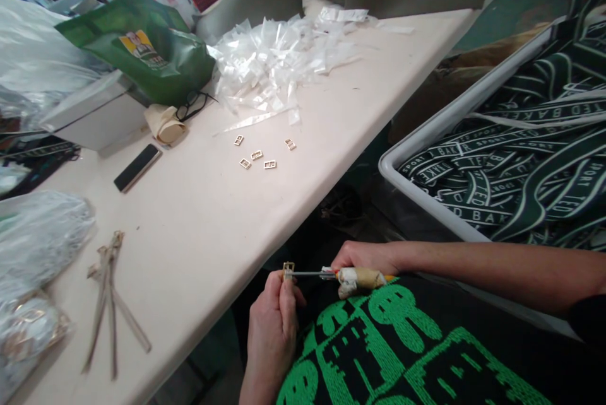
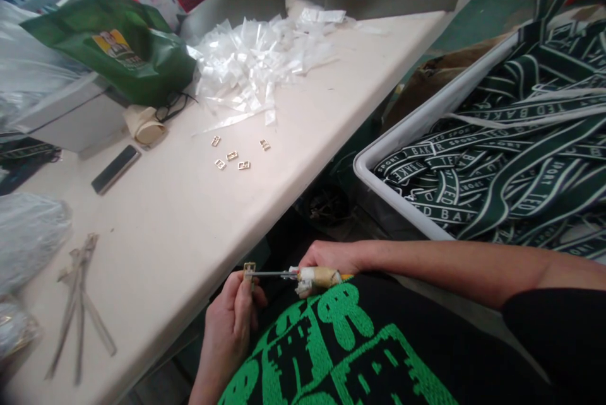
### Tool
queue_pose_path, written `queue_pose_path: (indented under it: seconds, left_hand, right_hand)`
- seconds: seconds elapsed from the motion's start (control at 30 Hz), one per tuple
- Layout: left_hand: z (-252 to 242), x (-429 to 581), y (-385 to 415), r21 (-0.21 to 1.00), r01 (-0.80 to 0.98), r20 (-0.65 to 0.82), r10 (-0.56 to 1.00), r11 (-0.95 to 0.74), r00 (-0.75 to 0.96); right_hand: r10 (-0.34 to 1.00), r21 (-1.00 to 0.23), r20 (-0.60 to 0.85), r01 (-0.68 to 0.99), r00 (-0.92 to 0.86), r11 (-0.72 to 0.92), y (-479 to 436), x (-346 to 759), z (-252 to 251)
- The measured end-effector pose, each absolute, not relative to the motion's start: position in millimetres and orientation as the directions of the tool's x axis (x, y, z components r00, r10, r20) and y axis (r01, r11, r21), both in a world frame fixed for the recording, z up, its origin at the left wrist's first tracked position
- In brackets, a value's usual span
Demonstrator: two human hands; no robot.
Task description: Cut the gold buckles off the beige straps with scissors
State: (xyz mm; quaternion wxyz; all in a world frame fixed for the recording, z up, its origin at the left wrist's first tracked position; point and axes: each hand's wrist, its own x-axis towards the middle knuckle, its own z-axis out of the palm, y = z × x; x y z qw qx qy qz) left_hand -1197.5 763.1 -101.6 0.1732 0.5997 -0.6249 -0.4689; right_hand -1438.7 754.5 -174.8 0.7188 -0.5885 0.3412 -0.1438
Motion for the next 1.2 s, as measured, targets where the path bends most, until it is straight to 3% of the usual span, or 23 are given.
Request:
queue_pose_path:
  seconds: [0.27, 0.47, 0.77, 0.9, 1.07, 1.2]
  left_hand:
    - [-100.8, -1198.8, 764.7, 0.797, -0.563, -0.421, -0.869, -0.219, -0.259]
    - [-103.2, -1207.6, 764.9, 0.832, -0.470, -0.443, -0.863, -0.295, -0.243]
    - [-113.3, -1218.8, 777.0, 0.897, -0.233, -0.424, -0.878, -0.375, -0.221]
    - [-117.2, -1215.1, 774.8, 0.905, -0.306, -0.367, -0.906, -0.296, -0.208]
    - [-112.9, -1199.9, 769.5, 0.827, -0.508, -0.417, -0.868, -0.240, -0.269]
    - [-118.1, -1199.8, 775.1, 0.835, -0.502, -0.402, -0.873, -0.226, -0.276]
  right_hand:
    - [-0.601, -0.944, -0.309, -0.315, 0.737, 0.099, 753.8, -1445.4, -173.1]
    - [-0.624, -0.927, -0.369, -0.324, 0.689, 0.190, 760.6, -1443.1, -172.0]
    - [-0.623, -0.933, -0.351, -0.204, 0.699, 0.297, 766.3, -1439.5, -179.4]
    - [-0.629, -0.943, -0.326, -0.189, 0.706, 0.275, 763.6, -1442.0, -184.6]
    - [-0.574, -0.956, -0.293, -0.214, 0.765, 0.202, 759.7, -1453.8, -174.6]
    - [-0.552, -0.941, -0.337, -0.279, 0.763, 0.189, 758.0, -1458.7, -169.2]
